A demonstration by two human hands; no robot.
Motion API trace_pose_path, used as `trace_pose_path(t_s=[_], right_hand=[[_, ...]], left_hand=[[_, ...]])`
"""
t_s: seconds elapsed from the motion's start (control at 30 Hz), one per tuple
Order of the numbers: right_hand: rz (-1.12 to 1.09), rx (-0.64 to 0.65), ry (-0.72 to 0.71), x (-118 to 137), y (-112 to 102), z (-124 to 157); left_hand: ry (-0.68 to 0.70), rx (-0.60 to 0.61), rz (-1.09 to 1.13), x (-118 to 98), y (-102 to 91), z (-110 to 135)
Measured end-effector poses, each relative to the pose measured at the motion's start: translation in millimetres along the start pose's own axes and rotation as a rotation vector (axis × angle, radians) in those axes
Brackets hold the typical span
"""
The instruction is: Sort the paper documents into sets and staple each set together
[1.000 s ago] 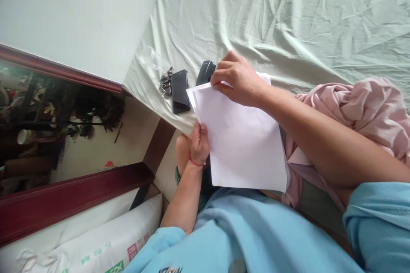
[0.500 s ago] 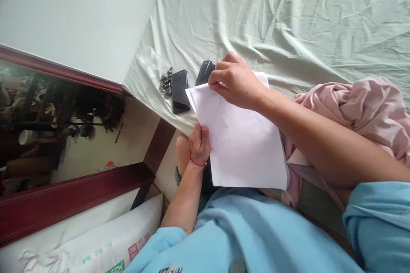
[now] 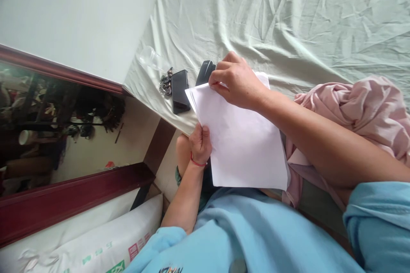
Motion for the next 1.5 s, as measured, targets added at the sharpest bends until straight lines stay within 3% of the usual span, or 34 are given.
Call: trace_pose_path(t_s=[0.17,0.4,0.8,1.5], right_hand=[[-0.012,-0.011,-0.002,4.3,-3.2,-2.0],[-0.007,-0.063,-0.1,1.9,0.2,-1.9],[0.041,-0.02,-0.166,2.0,-1.4,-2.0],[0.036,0.009,-0.148,3.3,-0.1,-0.7]], left_hand=[[-0.024,-0.008,0.029,1.7,0.8,0.4],[0.043,-0.018,-0.035,2.0,0.2,-0.3],[0.035,-0.032,-0.01,1.3,0.6,-0.9],[0.136,-0.032,-0.041,0.5,-0.1,-0.2]])
Point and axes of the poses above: each hand's wrist, its own z-axis away from the middle knuckle, its own y-axis out of the palm, x = y × z, the point moved 2 cm from there along -z, towards the middle knuckle, and after that the axes turned 5 degrees about -x, right-handed, at the moved point
